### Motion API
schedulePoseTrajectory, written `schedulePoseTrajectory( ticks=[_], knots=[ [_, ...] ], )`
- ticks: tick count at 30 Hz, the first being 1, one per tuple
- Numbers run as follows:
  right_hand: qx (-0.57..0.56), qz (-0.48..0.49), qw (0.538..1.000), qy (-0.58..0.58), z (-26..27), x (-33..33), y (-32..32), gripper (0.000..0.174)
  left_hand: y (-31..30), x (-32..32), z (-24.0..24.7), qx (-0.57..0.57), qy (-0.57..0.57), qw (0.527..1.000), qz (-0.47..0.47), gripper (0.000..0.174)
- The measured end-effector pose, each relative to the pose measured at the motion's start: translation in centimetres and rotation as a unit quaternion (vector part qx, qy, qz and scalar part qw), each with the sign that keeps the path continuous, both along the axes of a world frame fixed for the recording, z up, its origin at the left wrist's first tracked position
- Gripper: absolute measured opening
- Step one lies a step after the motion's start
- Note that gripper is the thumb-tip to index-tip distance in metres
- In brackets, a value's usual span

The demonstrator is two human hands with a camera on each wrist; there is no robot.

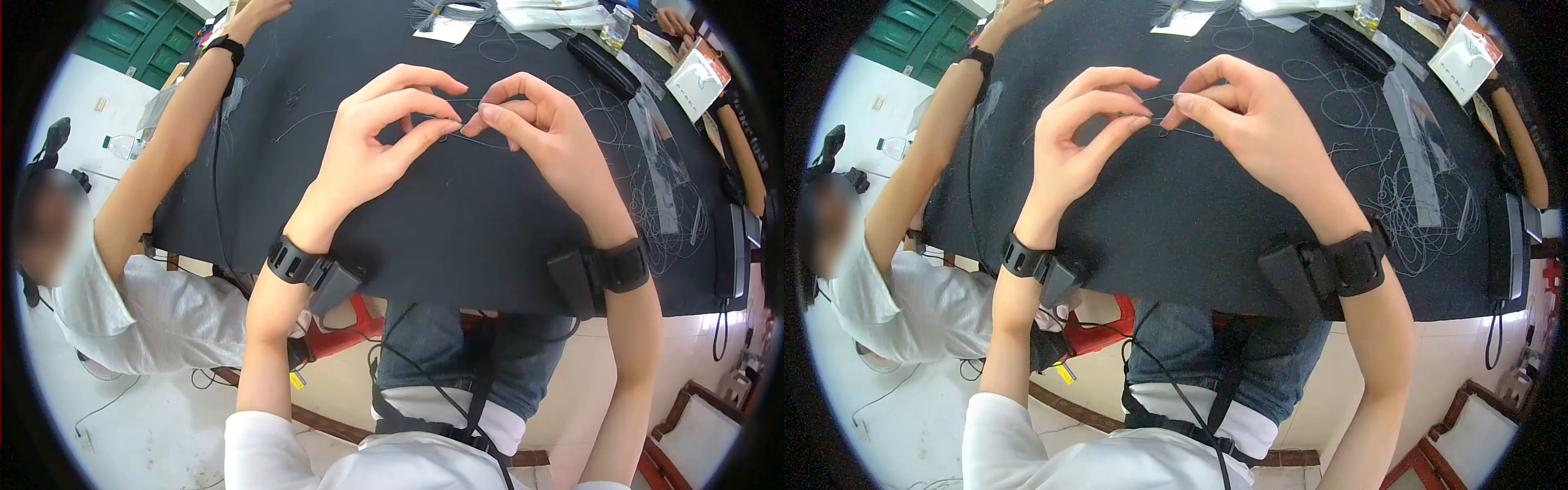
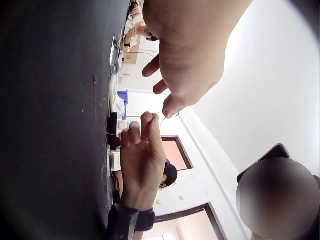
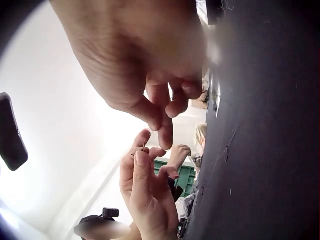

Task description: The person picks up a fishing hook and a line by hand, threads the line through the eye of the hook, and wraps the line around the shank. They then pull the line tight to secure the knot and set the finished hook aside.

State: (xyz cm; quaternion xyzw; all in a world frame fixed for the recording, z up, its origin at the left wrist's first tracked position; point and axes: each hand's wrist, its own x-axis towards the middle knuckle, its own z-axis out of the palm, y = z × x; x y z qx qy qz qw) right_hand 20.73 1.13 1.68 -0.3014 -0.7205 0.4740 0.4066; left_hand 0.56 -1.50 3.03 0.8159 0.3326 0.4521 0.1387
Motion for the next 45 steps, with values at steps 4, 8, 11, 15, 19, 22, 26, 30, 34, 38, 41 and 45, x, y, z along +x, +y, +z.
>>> schedulePoseTrajectory(
  ticks=[4,8,11,15,19,22,26,30,34,38,41,45],
  knots=[
    [0.018,-0.014,1.000,-0.002,0.4,-0.1,-0.4,0.016,-0.4,0.0,0.5,0.057,0.064,0.996,0.002,0.011],
    [0.038,-0.004,0.999,0.028,0.5,-0.5,-0.7,0.015,-0.7,0.4,0.6,0.086,0.073,0.994,0.007,0.011],
    [0.033,0.006,0.999,0.033,0.7,-0.4,-0.7,0.015,-0.8,0.4,0.6,0.091,0.071,0.993,0.012,0.012],
    [0.020,0.024,0.999,0.043,0.4,-0.4,-0.5,0.015,-1.0,0.5,0.8,0.082,0.059,0.995,0.010,0.014],
    [0.003,0.031,0.997,0.074,0.6,-0.5,-0.8,0.015,-1.2,0.5,1.2,0.093,0.065,0.993,0.013,0.015],
    [0.000,0.042,0.996,0.077,0.7,-0.5,-0.9,0.015,-1.3,0.4,1.3,0.097,0.060,0.993,0.016,0.015],
    [0.009,0.046,0.997,0.066,0.9,-0.5,-1.0,0.015,-1.3,0.4,1.2,0.094,0.055,0.994,0.014,0.015],
    [0.003,0.043,0.997,0.063,1.1,-0.4,-1.1,0.014,-1.2,0.4,1.3,0.102,0.058,0.993,0.010,0.015],
    [0.001,0.045,0.997,0.067,1.1,-0.5,-1.1,0.014,-1.2,0.4,1.3,0.097,0.052,0.994,0.011,0.016],
    [0.001,0.041,0.997,0.073,1.1,-0.5,-1.2,0.014,-1.2,0.4,1.3,0.091,0.050,0.995,0.009,0.016],
    [0.006,0.048,0.996,0.070,1.1,-0.5,-1.1,0.014,-1.2,0.4,1.2,0.088,0.043,0.995,0.007,0.016],
    [0.006,0.046,0.996,0.075,1.1,-0.6,-1.3,0.014,-1.3,0.3,1.1,0.077,0.039,0.996,0.004,0.016]
  ],
)
